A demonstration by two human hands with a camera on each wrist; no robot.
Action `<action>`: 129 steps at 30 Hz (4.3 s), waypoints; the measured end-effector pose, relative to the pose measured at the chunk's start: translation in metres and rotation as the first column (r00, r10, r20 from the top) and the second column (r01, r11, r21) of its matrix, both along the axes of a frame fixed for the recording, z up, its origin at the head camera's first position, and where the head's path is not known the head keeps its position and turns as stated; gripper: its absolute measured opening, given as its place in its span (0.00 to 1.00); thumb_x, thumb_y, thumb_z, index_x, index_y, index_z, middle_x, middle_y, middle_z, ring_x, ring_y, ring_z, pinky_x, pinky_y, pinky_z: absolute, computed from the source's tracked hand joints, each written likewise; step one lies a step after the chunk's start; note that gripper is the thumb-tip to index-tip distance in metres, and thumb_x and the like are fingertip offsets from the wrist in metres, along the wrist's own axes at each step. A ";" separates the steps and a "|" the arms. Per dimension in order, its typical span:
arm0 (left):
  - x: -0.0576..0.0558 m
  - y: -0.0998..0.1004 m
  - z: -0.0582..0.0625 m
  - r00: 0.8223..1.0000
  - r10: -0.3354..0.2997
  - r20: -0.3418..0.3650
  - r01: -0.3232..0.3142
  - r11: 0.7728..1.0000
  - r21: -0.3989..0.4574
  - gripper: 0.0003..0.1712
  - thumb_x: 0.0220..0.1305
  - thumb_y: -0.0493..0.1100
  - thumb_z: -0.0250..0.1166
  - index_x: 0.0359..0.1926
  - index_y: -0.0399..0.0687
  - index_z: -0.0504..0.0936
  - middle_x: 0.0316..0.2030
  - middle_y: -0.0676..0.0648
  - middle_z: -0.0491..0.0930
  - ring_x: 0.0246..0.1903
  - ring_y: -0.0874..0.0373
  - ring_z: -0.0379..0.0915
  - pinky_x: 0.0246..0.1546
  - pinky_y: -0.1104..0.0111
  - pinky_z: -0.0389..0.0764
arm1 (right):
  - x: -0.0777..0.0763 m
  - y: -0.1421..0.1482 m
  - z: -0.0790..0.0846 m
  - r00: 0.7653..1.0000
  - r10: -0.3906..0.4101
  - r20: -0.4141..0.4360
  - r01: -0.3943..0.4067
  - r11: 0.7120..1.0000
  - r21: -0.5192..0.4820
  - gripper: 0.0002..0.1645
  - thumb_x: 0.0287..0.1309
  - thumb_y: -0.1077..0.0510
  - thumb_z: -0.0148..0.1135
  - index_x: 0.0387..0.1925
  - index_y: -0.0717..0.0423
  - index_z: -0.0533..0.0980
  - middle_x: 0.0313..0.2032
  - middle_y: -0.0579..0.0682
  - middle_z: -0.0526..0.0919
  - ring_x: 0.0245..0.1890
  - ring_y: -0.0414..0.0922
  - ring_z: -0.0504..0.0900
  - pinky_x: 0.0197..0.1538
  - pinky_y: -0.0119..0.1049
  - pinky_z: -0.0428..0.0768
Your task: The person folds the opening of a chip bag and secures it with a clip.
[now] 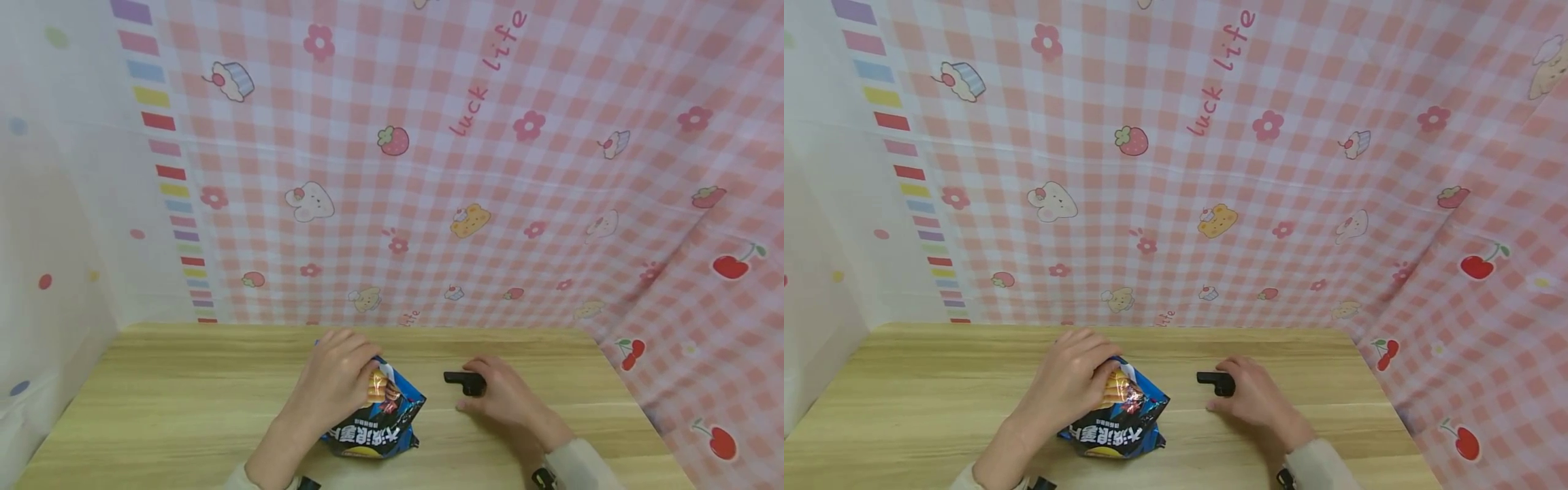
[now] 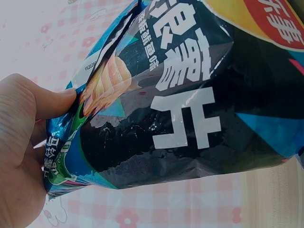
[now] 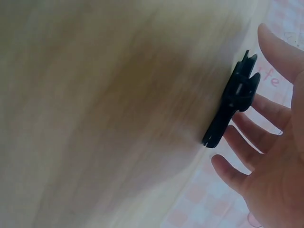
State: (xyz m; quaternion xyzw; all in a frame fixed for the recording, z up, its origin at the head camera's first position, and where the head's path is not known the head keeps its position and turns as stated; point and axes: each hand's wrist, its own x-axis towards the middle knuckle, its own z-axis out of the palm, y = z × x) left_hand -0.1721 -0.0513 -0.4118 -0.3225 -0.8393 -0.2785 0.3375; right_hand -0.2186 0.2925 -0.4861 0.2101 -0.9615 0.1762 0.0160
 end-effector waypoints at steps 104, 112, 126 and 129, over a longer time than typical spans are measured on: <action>0.000 -0.001 0.001 1.000 -0.005 0.027 0.005 1.000 0.005 0.10 0.54 0.29 0.78 0.38 0.41 0.90 0.35 0.49 0.88 0.40 0.55 0.82 0.47 0.62 0.82 | 0.023 -0.034 0.049 0.933 0.042 -0.358 -0.160 0.938 -0.308 0.11 0.51 0.59 0.82 0.37 0.51 0.88 0.34 0.37 0.84 0.31 0.38 0.81 0.32 0.34 0.81; 0.002 -0.002 0.003 0.999 -0.005 0.046 0.005 1.000 0.000 0.10 0.55 0.29 0.77 0.39 0.42 0.91 0.36 0.50 0.88 0.41 0.55 0.82 0.49 0.62 0.81 | 0.028 -0.045 0.052 0.914 0.074 -0.400 -0.234 0.900 -0.368 0.12 0.49 0.64 0.82 0.37 0.56 0.88 0.36 0.42 0.87 0.32 0.37 0.80 0.33 0.34 0.82; 0.002 -0.001 0.003 0.999 0.002 0.036 -0.002 1.000 0.005 0.11 0.52 0.28 0.78 0.37 0.41 0.90 0.36 0.49 0.88 0.41 0.56 0.82 0.45 0.62 0.80 | 0.036 -0.066 0.049 0.894 0.084 -0.440 -0.327 0.794 -0.512 0.15 0.44 0.69 0.82 0.36 0.55 0.89 0.30 0.43 0.84 0.31 0.43 0.81 0.36 0.30 0.80; 0.002 -0.002 0.003 0.999 0.005 0.037 -0.005 1.000 0.004 0.12 0.52 0.28 0.78 0.37 0.41 0.90 0.36 0.49 0.89 0.41 0.56 0.82 0.45 0.63 0.80 | 0.036 -0.070 0.048 0.880 0.101 -0.464 -0.364 0.772 -0.521 0.16 0.43 0.71 0.82 0.37 0.56 0.89 0.29 0.44 0.83 0.31 0.42 0.79 0.36 0.26 0.78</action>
